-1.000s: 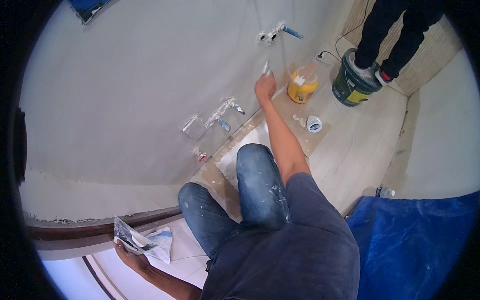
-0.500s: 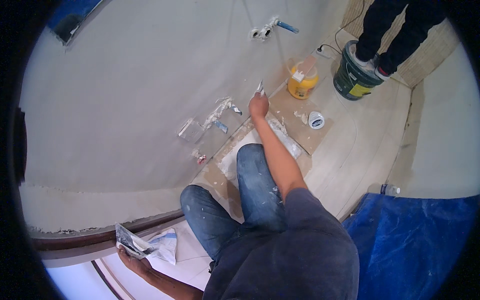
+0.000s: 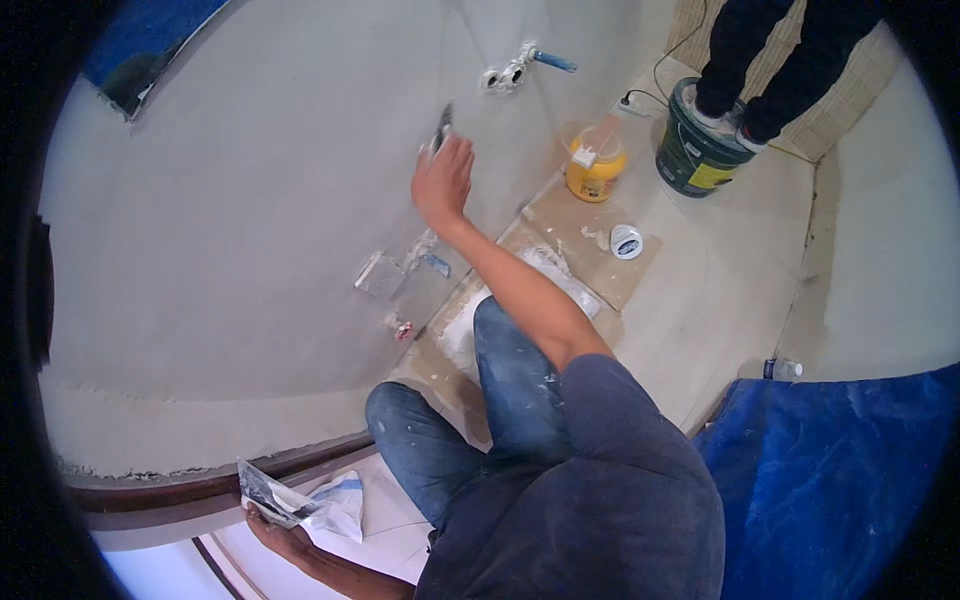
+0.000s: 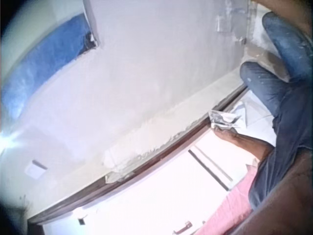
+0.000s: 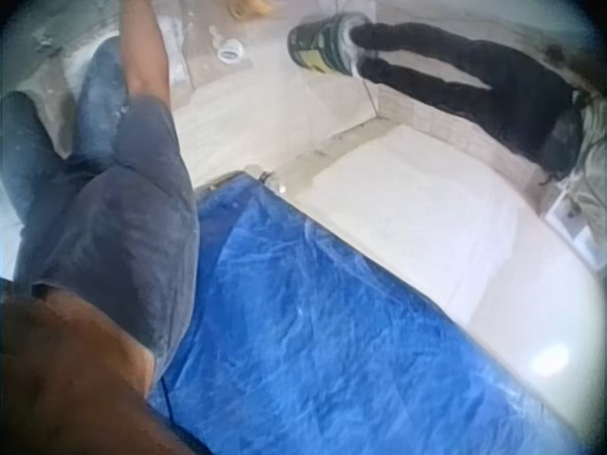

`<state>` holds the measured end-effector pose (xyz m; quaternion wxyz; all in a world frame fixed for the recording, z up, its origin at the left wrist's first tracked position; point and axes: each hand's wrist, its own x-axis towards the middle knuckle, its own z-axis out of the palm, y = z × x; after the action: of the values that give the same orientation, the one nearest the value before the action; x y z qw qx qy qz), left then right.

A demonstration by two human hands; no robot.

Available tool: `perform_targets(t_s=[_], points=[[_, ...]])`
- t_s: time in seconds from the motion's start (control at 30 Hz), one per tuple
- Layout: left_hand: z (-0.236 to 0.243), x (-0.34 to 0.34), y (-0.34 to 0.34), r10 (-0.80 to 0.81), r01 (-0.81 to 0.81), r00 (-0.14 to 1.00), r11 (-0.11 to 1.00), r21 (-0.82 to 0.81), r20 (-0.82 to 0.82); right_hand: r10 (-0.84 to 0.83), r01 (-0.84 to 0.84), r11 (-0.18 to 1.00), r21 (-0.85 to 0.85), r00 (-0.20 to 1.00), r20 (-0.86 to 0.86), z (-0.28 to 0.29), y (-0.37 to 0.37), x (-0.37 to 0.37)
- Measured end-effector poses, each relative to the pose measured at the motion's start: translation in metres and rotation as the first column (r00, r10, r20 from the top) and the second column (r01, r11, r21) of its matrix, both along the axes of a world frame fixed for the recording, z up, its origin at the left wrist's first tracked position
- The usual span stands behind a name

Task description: The person applies putty to the bathroom wall around pipes and doorframe joints using putty knives, scraping, smoothing, and transferring the compound between the blades.

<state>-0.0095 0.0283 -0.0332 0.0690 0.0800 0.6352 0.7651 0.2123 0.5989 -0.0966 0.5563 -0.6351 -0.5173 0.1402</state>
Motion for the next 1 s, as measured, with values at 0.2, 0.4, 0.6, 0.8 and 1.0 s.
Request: perform_targets(t_s=[0.2, 0.4, 0.6, 0.8, 1.0], points=[[-0.005, -0.005, 0.004, -0.006, 0.006, 1.000, 1.000, 0.013, 0.012, 0.143, -0.143, 0.989, 0.025, 0.990, 0.004, -0.081, -0.013, 0.072], [-0.008, -0.002, 0.012, -0.028, 0.028, 0.999, 0.999, 0.030, 0.024, 0.037, -0.127, 0.962, -0.240, 0.938, -0.345, -0.114, 0.102, 0.119], [0.004, 0.009, 0.004, 0.043, -0.043, 0.999, 0.999, 0.017, -0.019, 0.145, -0.158, 0.974, -0.165, 0.985, -0.090, -0.037, 0.020, 0.018], [-0.010, -0.011, -0.009, -0.068, 0.069, 0.997, 0.997, 0.019, -0.046, 0.411, -0.459, 0.868, 0.191, 0.878, 0.245, -0.068, -0.059, 0.037], [-0.009, -0.007, 0.008, -0.124, 0.123, 0.992, 0.990, 0.068, 0.005, 0.086, -0.146, 0.940, -0.310, 0.976, -0.200, -0.162, 0.021, 0.082]])
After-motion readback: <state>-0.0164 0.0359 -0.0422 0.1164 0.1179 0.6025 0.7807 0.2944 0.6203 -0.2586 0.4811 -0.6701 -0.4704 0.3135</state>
